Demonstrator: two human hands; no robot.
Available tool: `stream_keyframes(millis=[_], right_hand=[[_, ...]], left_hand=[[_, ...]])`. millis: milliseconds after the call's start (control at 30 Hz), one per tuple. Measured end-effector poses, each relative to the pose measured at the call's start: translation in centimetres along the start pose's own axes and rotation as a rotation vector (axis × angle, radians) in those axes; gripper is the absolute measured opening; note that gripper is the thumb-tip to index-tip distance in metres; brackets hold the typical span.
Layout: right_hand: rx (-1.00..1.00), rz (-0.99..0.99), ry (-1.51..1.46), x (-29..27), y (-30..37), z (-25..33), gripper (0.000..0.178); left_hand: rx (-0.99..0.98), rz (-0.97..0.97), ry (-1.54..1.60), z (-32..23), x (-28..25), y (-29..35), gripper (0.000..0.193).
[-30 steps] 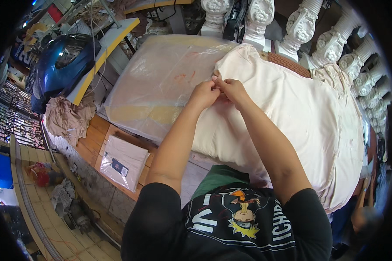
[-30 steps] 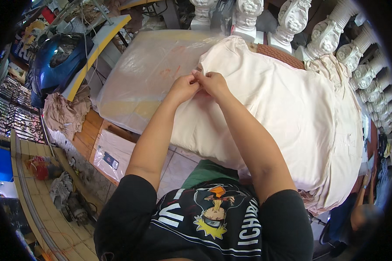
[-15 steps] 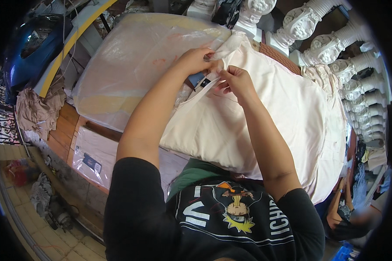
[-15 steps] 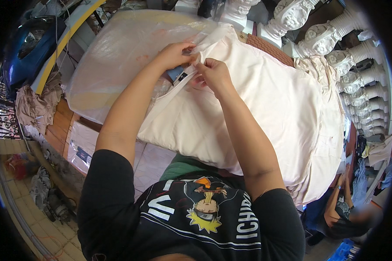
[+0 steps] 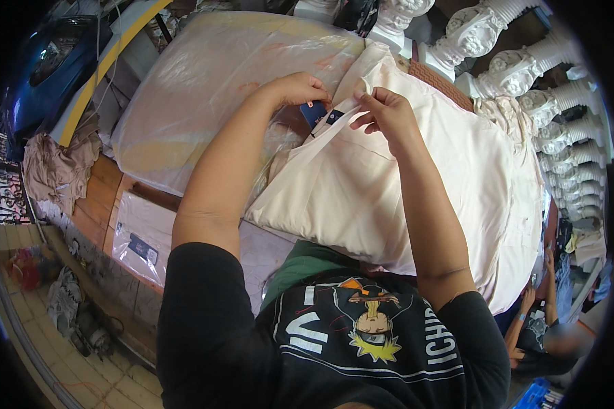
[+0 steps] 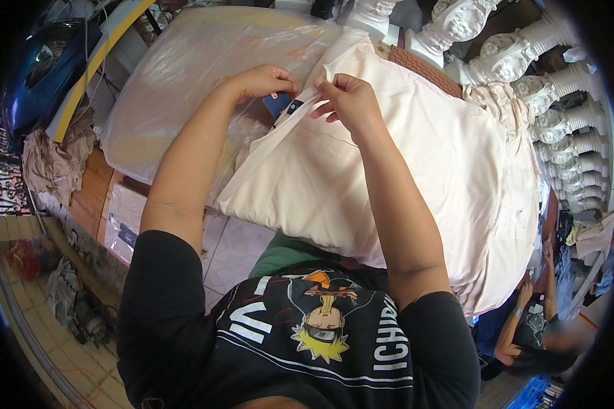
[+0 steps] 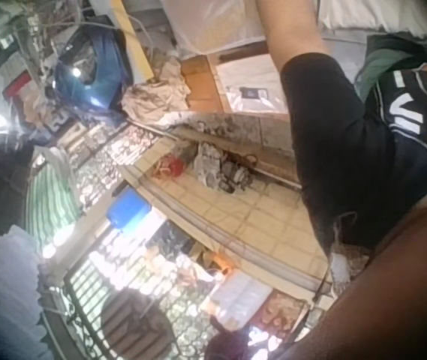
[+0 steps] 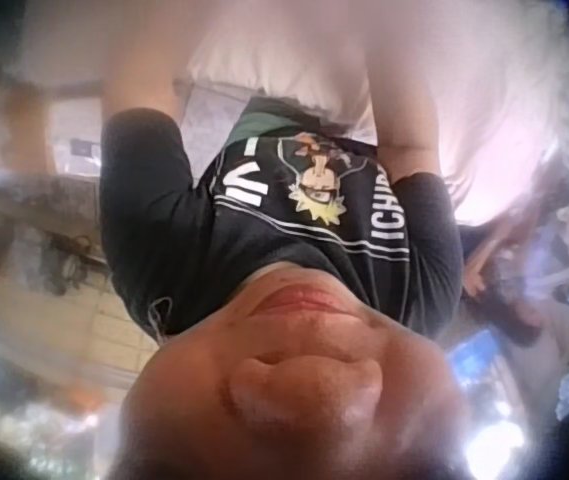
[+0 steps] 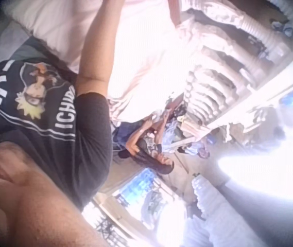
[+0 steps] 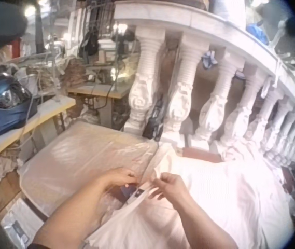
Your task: The person uses shears to trim loose threads from a shirt and then folds the shirt over a piece of cardboard on a table.
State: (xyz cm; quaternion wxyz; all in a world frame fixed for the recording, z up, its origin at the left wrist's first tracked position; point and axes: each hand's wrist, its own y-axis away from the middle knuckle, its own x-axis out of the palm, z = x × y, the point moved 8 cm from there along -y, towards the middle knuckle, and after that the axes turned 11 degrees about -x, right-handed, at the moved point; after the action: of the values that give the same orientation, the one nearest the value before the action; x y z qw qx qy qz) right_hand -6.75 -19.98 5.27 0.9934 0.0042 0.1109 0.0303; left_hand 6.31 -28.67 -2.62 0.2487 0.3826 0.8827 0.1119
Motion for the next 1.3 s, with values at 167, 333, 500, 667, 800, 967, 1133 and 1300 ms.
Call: stream_keyframes(millis=[167,333,500,667,800,967,1133,1300], right_hand=[[-0.011,0.007,-0.002,-0.1,0.1,-0.2,0.023],[0.0,0.001,-0.018,0.1,0.3,-0.3,0.024],[0.002,0.024,-0.025,0.4,0.4,-0.7,0.023],[0.016,0.063,-0.009,0.6,0.2,-1.0,0.024],[-0.002,0.098,-0.013,2.2,0.4,-0.3,0.027],[-0.045,0.129,0.066,1.5,1.6,-0.5,0.029],[-0.066,0.065,0.126,-2.1,3.7,-1.5,0.03],[-0.095,-0.005,0.245,-4.3,5.8,-2.5,0.028]], left_hand=[[-0.251,0.068,0.36,-0.1,0.4,4.2,0.035],[-0.239,0.115,0.309,1.3,1.1,6.8,0.036],[-0.138,-0.206,0.387,2.5,-0.4,6.2,0.033],[0.093,-0.889,-0.157,-2.3,-4.1,10.7,0.024],[0.198,-1.219,-0.528,-4.8,-3.9,15.6,0.021],[-0.416,-1.113,-0.764,0.9,-4.3,16.0,0.033],[-0.264,-1.137,-0.762,-0.9,-3.9,15.9,0.047],[0.029,-0.933,-0.725,-4.5,-0.3,7.2,0.045]])
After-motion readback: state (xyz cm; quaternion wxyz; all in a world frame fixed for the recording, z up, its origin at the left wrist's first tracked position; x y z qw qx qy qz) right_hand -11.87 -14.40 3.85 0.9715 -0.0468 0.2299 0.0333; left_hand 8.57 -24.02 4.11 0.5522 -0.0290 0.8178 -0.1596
